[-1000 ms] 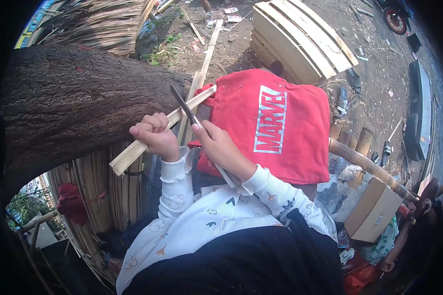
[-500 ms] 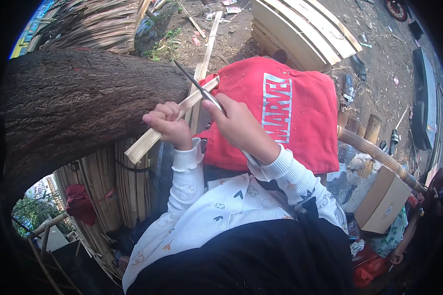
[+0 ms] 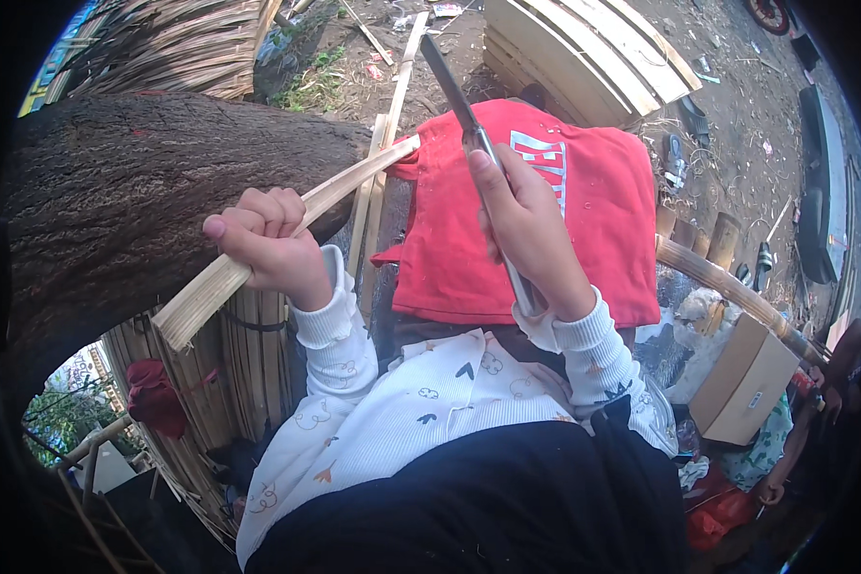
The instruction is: The person shaves a long bamboo strip with a knife, holding the strip against a red cloth on their lap and pulling the knife along the surface to thin it.
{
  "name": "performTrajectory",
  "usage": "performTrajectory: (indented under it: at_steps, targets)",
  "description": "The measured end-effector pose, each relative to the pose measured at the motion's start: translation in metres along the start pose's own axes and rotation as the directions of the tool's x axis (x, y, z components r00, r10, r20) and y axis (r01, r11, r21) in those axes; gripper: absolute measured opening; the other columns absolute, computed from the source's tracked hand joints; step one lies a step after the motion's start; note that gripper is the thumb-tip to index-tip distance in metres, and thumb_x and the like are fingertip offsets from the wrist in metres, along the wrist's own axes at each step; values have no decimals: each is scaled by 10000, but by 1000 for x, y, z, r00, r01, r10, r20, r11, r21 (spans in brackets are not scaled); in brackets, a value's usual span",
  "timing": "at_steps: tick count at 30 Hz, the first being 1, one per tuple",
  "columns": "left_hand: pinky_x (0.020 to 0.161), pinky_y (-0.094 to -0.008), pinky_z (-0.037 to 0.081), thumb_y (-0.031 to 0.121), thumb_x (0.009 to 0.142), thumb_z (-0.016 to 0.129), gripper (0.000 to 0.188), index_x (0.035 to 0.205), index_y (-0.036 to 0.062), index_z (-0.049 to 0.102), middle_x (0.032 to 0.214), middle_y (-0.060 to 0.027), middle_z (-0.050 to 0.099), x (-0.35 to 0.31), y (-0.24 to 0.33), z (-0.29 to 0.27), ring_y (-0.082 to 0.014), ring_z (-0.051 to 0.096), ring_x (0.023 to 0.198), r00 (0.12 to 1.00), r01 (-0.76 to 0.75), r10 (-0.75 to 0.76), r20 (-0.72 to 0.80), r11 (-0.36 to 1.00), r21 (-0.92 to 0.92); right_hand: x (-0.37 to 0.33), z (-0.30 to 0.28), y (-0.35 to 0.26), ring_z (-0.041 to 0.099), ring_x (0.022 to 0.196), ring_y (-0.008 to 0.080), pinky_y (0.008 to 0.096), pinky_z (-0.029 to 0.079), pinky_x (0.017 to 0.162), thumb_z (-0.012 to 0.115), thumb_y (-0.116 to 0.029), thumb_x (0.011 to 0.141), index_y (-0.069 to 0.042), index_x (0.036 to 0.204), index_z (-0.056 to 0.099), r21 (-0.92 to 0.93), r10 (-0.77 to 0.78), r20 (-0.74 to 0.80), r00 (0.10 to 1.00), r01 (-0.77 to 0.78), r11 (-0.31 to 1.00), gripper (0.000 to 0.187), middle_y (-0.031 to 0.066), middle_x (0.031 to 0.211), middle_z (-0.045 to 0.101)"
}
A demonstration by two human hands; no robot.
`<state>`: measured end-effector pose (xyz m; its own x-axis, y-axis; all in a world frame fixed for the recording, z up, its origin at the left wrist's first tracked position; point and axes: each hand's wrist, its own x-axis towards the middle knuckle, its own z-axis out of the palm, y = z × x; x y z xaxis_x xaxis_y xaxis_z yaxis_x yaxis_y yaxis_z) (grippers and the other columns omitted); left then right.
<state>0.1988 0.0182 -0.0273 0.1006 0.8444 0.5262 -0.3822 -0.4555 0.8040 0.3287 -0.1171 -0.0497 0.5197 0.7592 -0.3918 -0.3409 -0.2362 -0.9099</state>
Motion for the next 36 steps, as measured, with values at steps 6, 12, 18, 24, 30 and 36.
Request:
performTrajectory:
  at_steps: [6, 12, 18, 24, 30, 36]
  targets:
    - [384, -235, 107, 372, 955, 384, 492, 570, 124, 207, 482, 29, 182, 25, -9, 6, -60, 113, 405, 999, 23, -23, 34, 999, -22, 0, 1, -4, 385, 354, 51, 211, 313, 328, 442, -384, 933, -73, 792, 444, -35, -7, -1, 1000, 7, 999, 341, -24, 503, 400]
    - [376, -237, 108, 340, 954, 384, 479, 568, 138, 185, 465, 34, 179, 12, -5, -2, -59, 108, 391, 999, 31, -30, 30, 999, -27, 4, 5, 4, 388, 365, 48, 202, 316, 342, 418, -398, 941, -68, 871, 459, -113, -76, 105, 992, 88, 990, 340, -32, 511, 391]
    - [370, -244, 107, 346, 942, 398, 501, 547, 141, 168, 444, 31, 171, 2, 1, -1, -65, 110, 372, 996, 53, -46, 74, 995, -90, 0, 2, 9, 351, 398, 38, 215, 306, 343, 470, -395, 921, -72, 757, 411, -51, -41, 67, 997, 45, 998, 367, -35, 523, 361]
    - [388, -245, 106, 304, 944, 375, 480, 541, 132, 179, 471, 31, 169, 31, 19, 27, -71, 101, 395, 990, 125, -121, 74, 991, -53, -2, -7, 11, 377, 377, 47, 217, 312, 338, 466, -383, 923, -70, 774, 420, -34, -43, 26, 999, 44, 998, 350, -28, 513, 386]
    - [396, -254, 117, 295, 947, 368, 463, 553, 129, 190, 475, 28, 172, 54, 12, 44, -78, 118, 401, 986, 137, -131, 106, 989, -53, -3, -20, 8, 392, 370, 50, 214, 318, 339, 463, -384, 925, -70, 808, 438, -7, -51, 15, 999, 51, 999, 336, -22, 516, 399]
    - [407, -268, 124, 306, 945, 382, 470, 551, 135, 191, 474, 30, 163, 72, -13, 44, -80, 116, 411, 975, 157, -149, 164, 987, -37, -1, -24, 9, 397, 375, 50, 211, 320, 340, 460, -392, 924, -68, 834, 454, 21, -39, -7, 999, 39, 999, 337, -22, 527, 405]
